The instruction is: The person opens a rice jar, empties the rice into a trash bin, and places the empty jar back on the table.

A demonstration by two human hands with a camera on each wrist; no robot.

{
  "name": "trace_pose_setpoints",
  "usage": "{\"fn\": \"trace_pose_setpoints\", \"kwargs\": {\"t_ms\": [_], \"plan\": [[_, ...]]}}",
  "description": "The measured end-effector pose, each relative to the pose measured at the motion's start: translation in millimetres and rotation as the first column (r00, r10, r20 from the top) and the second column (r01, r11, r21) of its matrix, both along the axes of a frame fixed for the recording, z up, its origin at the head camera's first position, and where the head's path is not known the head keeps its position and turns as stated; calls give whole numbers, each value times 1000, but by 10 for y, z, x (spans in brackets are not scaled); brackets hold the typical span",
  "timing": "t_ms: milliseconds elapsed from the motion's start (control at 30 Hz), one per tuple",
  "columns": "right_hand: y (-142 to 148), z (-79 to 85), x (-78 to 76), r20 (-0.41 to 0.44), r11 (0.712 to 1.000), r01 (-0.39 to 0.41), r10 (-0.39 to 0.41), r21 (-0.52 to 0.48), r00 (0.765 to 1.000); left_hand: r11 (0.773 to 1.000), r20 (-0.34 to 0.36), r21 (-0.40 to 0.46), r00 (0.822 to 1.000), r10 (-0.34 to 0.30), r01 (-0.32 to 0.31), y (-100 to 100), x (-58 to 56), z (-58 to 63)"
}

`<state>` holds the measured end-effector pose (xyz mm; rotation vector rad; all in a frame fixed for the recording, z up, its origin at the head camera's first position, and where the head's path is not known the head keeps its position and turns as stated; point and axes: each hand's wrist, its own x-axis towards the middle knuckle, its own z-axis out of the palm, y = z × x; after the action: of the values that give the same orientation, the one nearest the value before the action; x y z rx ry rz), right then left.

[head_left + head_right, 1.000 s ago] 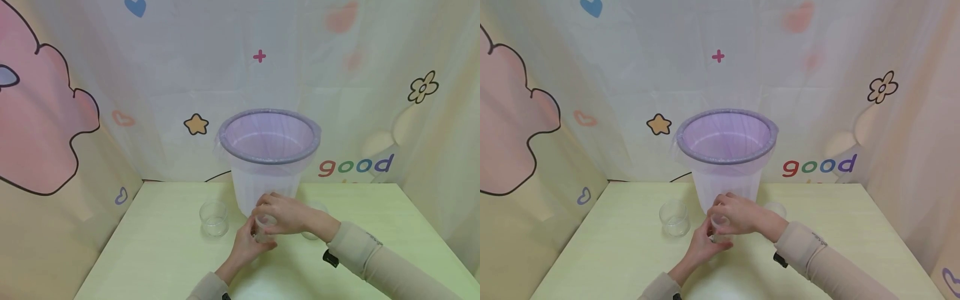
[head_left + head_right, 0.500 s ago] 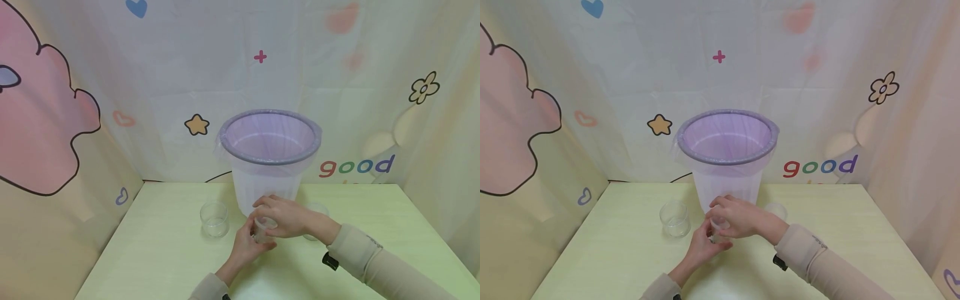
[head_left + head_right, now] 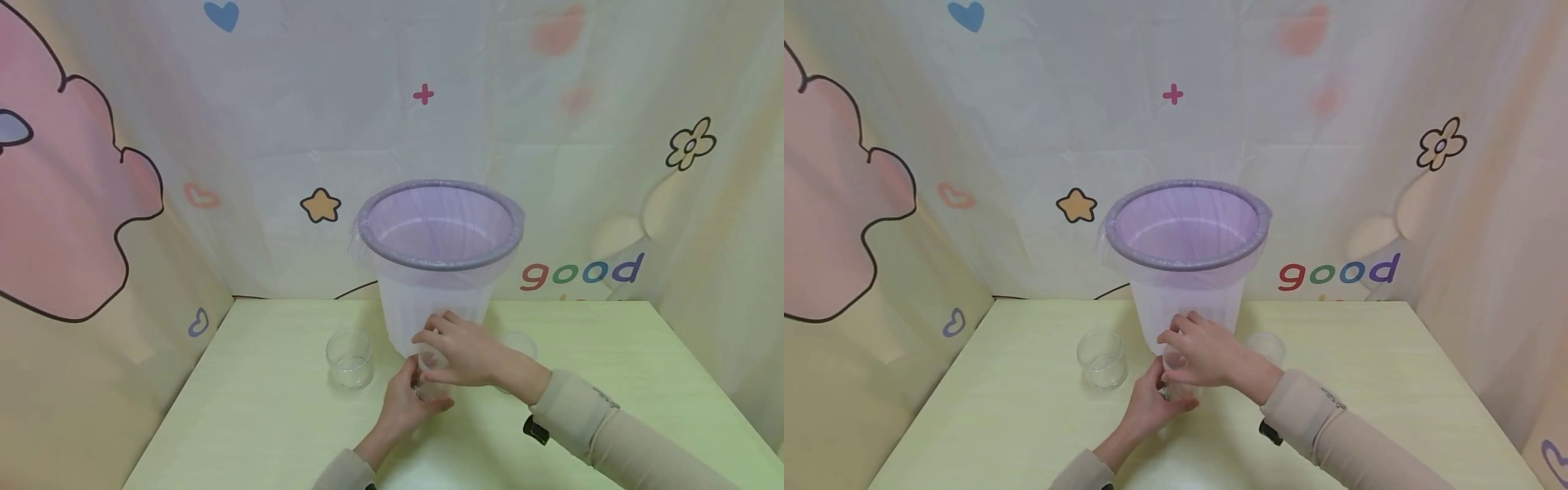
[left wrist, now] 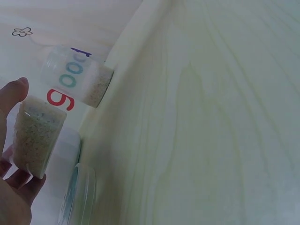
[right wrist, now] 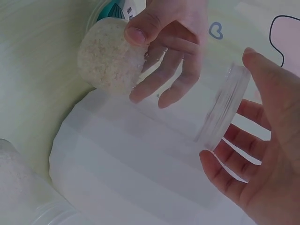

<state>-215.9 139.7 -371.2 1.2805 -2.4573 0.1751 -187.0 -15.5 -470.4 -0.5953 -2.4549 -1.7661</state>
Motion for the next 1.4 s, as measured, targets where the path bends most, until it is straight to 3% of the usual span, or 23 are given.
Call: {"fn": "trace_pose_setpoints", "kwargs": {"t_ms": [200, 267, 533, 967, 1233, 1400], "plan": [[4, 12, 6, 21, 1000, -4, 4, 9, 1000, 1000, -1, -12, 1000, 17, -17, 20, -131, -253], [6, 21, 9, 32, 1000, -12, 11, 14, 999, 1000, -1, -18, 1000, 23, -23, 20, -151, -288], [13, 53, 22, 98, 999, -36, 33, 32, 995, 999, -12, -31, 1000, 27, -28, 14, -163, -317], [29, 59, 33, 123, 993, -111, 105, 42, 987, 999, -16, -23, 1000, 23, -23, 18, -168, -294], [42, 23, 21, 93, 990, -133, 130, 36, 987, 998, -30, -42, 999, 35, -37, 10, -169, -310], [33, -7, 10, 33, 996, -86, 86, 10, 996, 998, -37, -49, 999, 38, -39, 8, -177, -322]]}}
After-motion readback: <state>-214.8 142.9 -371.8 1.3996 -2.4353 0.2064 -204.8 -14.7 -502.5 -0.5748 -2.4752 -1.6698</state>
